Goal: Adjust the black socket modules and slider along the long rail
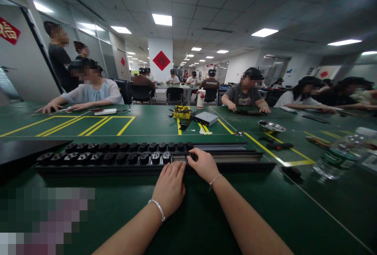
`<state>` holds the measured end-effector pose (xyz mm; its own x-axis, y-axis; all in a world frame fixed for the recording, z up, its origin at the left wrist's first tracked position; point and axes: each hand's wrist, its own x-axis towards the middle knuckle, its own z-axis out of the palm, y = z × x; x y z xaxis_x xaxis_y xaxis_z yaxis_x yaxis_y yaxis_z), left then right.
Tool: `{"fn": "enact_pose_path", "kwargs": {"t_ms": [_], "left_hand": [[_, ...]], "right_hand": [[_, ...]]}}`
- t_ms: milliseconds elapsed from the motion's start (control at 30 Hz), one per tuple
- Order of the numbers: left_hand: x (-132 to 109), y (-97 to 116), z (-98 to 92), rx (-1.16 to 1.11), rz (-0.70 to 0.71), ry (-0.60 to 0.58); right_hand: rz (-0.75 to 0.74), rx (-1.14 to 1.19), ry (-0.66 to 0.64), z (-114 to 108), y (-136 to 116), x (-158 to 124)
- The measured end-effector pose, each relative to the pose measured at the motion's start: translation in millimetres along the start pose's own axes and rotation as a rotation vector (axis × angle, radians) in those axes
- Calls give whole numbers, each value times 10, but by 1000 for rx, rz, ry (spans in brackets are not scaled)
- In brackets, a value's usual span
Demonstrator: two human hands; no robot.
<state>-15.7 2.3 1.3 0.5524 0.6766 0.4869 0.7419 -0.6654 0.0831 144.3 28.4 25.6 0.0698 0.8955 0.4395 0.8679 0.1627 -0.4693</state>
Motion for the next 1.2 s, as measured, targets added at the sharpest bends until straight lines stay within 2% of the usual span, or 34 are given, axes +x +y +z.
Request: {"fn": "enact_pose_path", "kwargs": {"t_ms": [733,1200], "left_hand": [[25,-27,5,-34,-12,-5],[96,-8,20,-20,-70,14]], "right_hand": [[17,16,-5,-26,-10,-8],[-11,-14,-14,-14,-14,-70]]}}
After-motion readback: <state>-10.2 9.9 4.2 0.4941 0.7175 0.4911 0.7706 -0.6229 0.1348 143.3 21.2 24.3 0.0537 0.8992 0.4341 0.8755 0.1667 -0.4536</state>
